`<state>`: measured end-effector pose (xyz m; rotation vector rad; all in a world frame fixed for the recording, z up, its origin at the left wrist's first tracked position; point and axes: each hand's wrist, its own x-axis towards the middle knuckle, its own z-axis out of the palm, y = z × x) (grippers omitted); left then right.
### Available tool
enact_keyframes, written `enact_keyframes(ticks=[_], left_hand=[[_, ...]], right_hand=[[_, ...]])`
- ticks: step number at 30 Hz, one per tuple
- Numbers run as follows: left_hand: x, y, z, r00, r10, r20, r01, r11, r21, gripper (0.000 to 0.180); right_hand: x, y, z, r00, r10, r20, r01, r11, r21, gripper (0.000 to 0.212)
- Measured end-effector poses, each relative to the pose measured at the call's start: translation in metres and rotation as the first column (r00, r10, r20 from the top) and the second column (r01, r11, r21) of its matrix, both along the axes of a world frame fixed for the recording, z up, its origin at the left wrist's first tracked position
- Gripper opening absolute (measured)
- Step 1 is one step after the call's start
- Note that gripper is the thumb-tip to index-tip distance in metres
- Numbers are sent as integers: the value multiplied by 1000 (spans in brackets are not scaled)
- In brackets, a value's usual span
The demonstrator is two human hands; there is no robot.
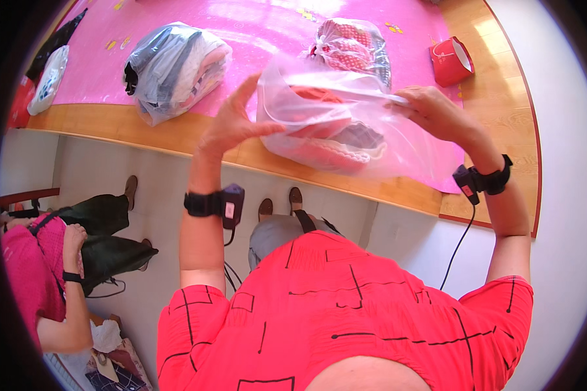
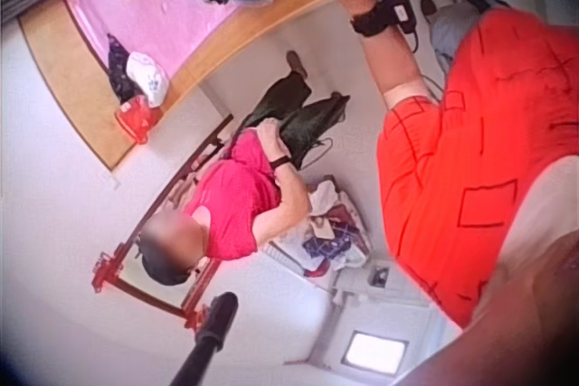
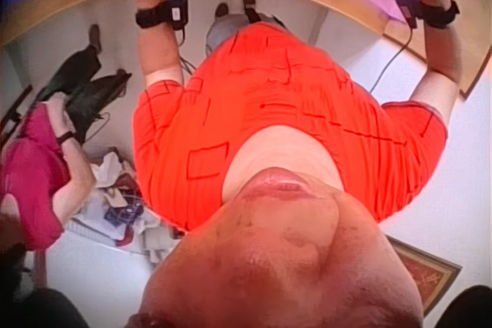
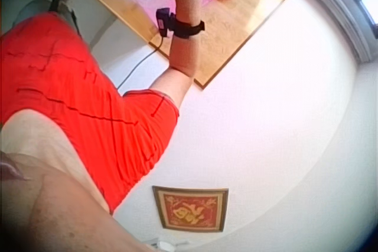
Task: The person packs various clothing items into clear plastic bags on a pink table. They then carry the filled bags to a green storage bin and place them inside. The person repeats this process, handling multiple bags and items throughout the clip.
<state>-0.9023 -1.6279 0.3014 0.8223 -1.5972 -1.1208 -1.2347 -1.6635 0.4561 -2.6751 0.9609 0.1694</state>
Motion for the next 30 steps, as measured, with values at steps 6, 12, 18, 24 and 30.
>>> enact_keyframes(ticks=[6, 12, 18, 24, 30], left_hand=[[-30, 33, -13, 880, 151, -451, 27, 931, 364, 34], [-40, 25, -14, 821, 308, -480, -127, 919, 373, 26], [-55, -8, -13, 828, 197, -524, -58, 961, 270, 29], [-36, -23, -24, 900, 235, -367, -132, 949, 285, 19], [-35, -36, -24, 831, 399, -388, -325, 914, 244, 13]], right_hand=[[-8, 22, -37, 950, -180, 256, 209, 974, -90, 27], [56, 61, -28, 857, -107, 505, 397, 762, -511, 52], [110, 56, -98, 832, -99, 545, 376, 823, -425, 39], [82, 25, -124, 849, -188, 494, 428, 792, -435, 46], [16, 32, -93, 924, -127, 362, 312, 799, -515, 50]])
